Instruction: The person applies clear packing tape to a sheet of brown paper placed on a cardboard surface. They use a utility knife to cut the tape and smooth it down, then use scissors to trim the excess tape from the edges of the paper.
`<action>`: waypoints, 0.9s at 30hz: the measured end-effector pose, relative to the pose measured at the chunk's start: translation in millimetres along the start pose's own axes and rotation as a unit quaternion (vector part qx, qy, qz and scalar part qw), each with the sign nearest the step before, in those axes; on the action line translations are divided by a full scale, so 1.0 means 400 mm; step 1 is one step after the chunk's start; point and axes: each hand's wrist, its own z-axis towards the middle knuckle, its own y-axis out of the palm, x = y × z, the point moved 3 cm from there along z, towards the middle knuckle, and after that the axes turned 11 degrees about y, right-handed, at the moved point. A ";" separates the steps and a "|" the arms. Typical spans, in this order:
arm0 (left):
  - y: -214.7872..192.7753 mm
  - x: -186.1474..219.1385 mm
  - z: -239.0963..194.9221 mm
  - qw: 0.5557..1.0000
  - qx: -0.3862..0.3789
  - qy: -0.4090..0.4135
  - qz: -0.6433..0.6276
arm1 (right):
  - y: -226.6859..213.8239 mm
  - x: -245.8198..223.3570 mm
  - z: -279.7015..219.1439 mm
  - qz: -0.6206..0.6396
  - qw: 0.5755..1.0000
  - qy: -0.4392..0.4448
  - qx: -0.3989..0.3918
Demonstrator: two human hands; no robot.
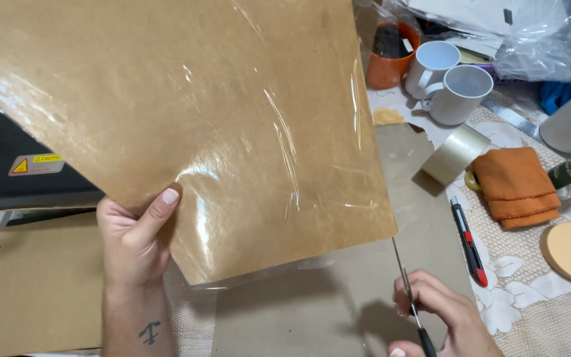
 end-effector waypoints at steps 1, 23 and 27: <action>-0.002 0.004 -0.002 1.000 0.000 0.002 0.000 | 0.000 -0.005 0.007 0.000 1.000 -0.002 0.000; -0.043 -0.004 -0.010 1.000 -0.015 0.013 -0.019 | -0.004 -0.078 0.032 0.002 0.999 -0.005 0.033; -0.046 -0.007 -0.009 0.999 -0.019 0.017 -0.022 | -0.006 -0.089 0.036 -0.004 0.999 -0.005 0.037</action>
